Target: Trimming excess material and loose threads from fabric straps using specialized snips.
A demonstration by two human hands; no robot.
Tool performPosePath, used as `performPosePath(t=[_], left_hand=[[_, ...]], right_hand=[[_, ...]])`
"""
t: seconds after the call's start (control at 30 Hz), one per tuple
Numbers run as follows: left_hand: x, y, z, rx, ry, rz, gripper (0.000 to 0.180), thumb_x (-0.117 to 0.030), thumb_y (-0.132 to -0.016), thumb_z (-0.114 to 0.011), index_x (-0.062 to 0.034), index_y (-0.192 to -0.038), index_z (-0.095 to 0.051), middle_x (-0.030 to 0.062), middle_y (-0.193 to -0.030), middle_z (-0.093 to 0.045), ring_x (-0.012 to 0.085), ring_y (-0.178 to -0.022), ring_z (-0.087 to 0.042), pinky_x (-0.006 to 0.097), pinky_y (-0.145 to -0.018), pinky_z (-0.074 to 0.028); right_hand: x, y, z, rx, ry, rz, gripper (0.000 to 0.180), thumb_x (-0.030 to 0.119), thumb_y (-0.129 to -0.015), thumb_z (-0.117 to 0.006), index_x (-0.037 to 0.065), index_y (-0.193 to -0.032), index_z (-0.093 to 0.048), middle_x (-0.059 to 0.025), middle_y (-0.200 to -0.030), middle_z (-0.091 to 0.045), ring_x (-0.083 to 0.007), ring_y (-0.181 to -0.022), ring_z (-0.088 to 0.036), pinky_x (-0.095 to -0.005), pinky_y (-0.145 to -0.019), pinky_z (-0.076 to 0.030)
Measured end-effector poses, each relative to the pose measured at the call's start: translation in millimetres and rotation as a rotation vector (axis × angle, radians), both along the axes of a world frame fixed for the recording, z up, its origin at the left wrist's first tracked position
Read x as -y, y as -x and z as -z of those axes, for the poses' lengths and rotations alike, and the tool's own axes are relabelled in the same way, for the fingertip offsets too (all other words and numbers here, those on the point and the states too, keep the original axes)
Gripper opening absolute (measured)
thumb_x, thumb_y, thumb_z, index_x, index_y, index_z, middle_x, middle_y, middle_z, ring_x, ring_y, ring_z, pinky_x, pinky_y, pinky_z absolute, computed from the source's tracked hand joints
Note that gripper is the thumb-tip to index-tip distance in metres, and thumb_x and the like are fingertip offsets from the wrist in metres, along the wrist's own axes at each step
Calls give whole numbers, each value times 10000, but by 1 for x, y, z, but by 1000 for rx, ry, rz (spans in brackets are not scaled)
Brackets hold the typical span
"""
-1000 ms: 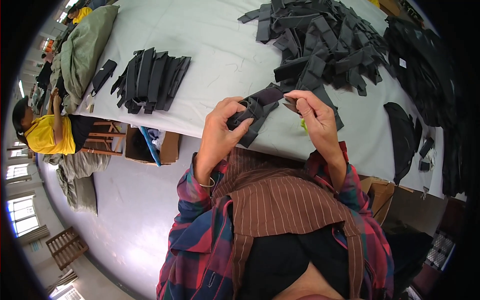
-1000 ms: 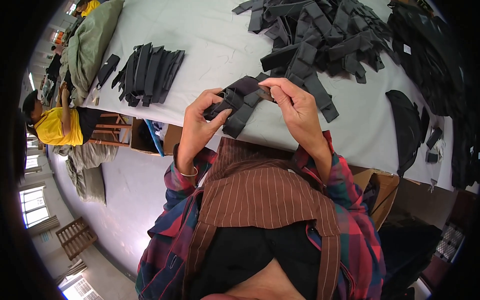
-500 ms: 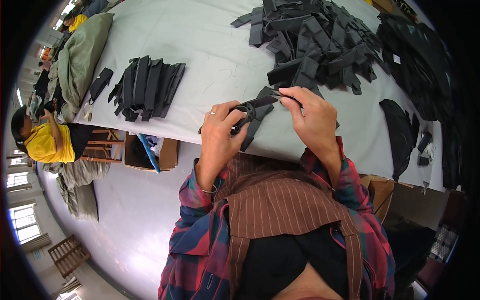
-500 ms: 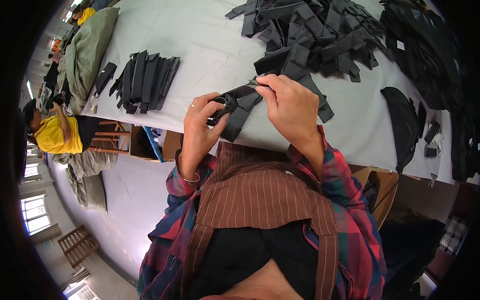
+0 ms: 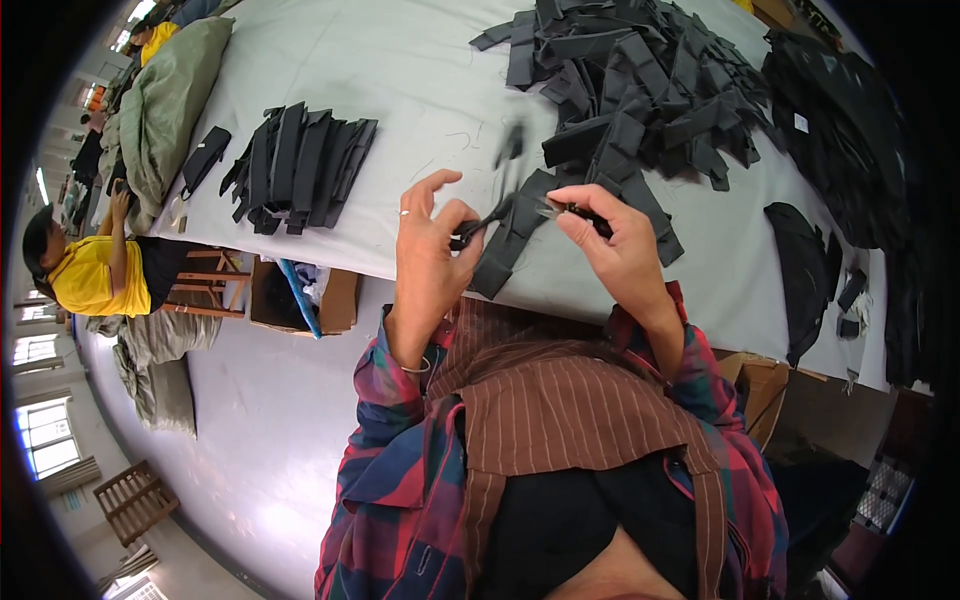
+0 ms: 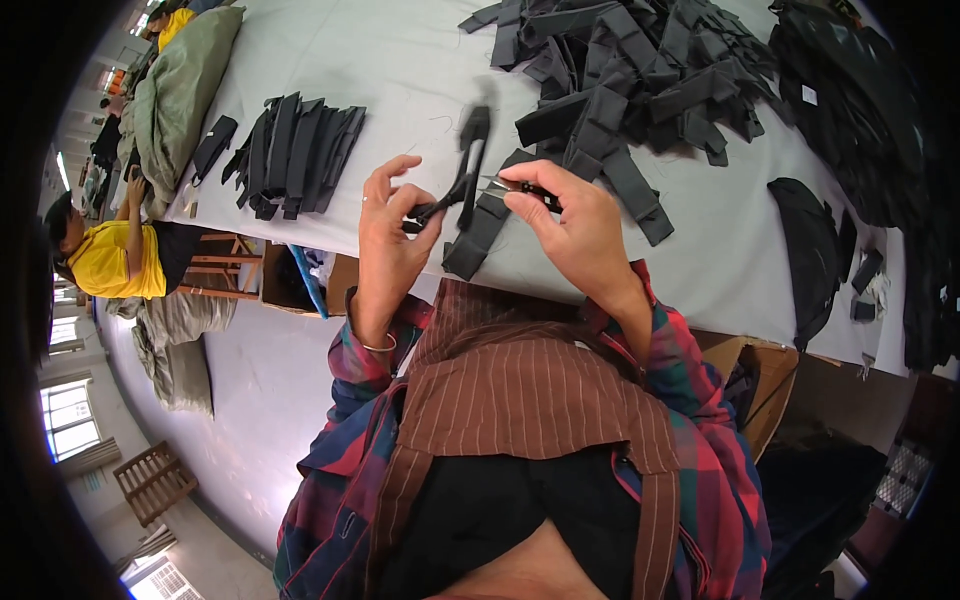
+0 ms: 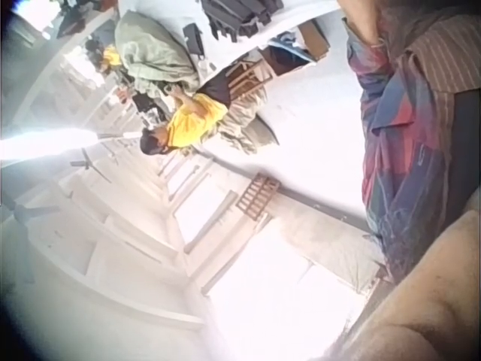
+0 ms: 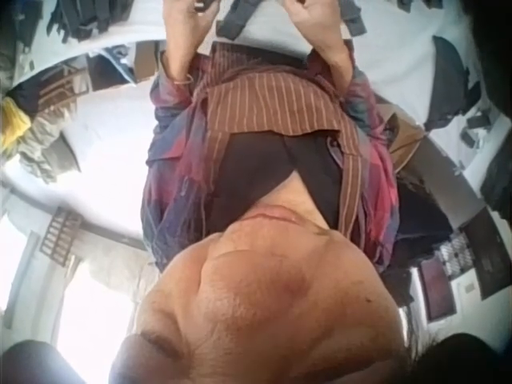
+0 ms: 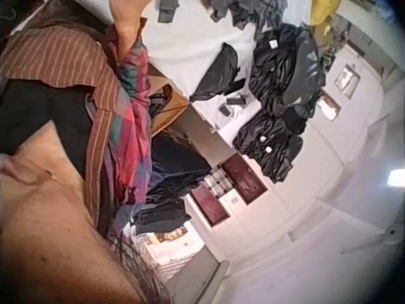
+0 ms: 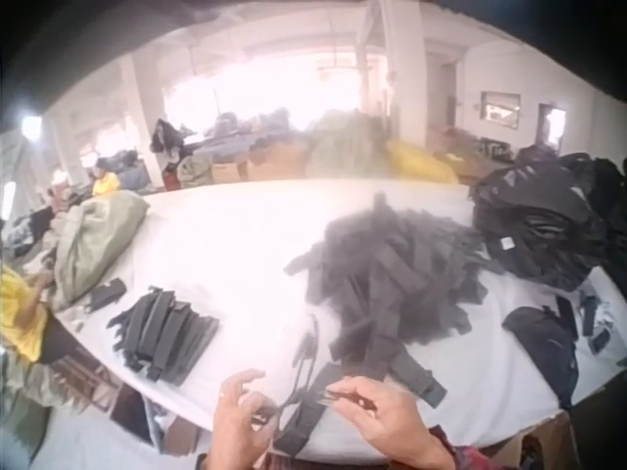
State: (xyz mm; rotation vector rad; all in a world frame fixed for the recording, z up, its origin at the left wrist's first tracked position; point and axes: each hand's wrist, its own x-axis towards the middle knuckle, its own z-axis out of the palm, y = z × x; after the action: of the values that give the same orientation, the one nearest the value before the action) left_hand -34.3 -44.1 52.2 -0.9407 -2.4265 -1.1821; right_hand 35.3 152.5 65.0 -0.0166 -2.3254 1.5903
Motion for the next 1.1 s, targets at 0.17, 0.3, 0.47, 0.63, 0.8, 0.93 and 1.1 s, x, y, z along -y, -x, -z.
performPosePath(t=[0.17, 0.3, 0.47, 0.63, 0.8, 0.93, 1.1], left_hand=[[1, -1, 16, 133, -271, -10, 305, 170, -551, -575, -16, -766, -464, 88, -806, -511, 257, -698, -514, 273, -624, -436], [-9, -9, 23, -10, -326, -108, 303, 167, -544, -567, -29, -745, -452, 82, -750, -449, 244, -660, -478, 291, -595, -422], [-15, -10, 31, -93, -375, -141, 304, 170, -541, -574, -38, -726, -452, 76, -720, -425, 233, -626, -468, 291, -552, -404], [-18, -13, 30, -111, -400, -155, 310, 166, -524, -575, -45, -719, -458, 75, -716, -427, 233, -622, -472, 287, -539, -396], [-21, -17, 30, -166, -403, -166, 315, 156, -504, -574, -51, -715, -467, 83, -726, -435, 239, -640, -486, 291, -546, -406], [-19, -17, 32, -151, -391, -129, 309, 156, -506, -561, -53, -716, -477, 86, -739, -441, 233, -653, -492, 286, -553, -410], [-17, -12, 33, -156, -398, -82, 301, 158, -511, -551, -51, -716, -482, 86, -748, -450, 221, -658, -491, 279, -555, -408]], right_hand=[[9, 1, -3, 40, 0, -43, 198, 148, -854, -651, 48, -1024, -641, -61, -852, -664, -130, -707, -602, -243, -644, -457], [13, 4, 2, -73, -55, -31, 196, 152, -846, -658, 60, -1018, -647, -69, -840, -661, -150, -701, -616, -249, -627, -457], [22, -1, -2, 18, -180, -71, 204, 91, -835, -649, 21, -1027, -640, -79, -820, -634, -135, -714, -596, -238, -651, -455], [28, -1, -5, -61, -357, -21, 177, 115, -817, -671, 46, -978, -644, -73, -796, -628, -198, -664, -604, -276, -584, -456], [27, 2, 3, -180, -482, 96, 158, 138, -800, -691, 68, -934, -644, -65, -798, -635, -230, -658, -605, -310, -563, -453], [21, 7, 2, -273, -548, 136, 160, 159, -772, -699, 99, -909, -642, -37, -752, -610, -240, -653, -585, -336, -552, -438], [6, 12, -1, -338, -606, -26, 185, 131, -734, -726, 85, -897, -653, -41, -721, -594, -231, -617, -556, -318, -546, -424]])
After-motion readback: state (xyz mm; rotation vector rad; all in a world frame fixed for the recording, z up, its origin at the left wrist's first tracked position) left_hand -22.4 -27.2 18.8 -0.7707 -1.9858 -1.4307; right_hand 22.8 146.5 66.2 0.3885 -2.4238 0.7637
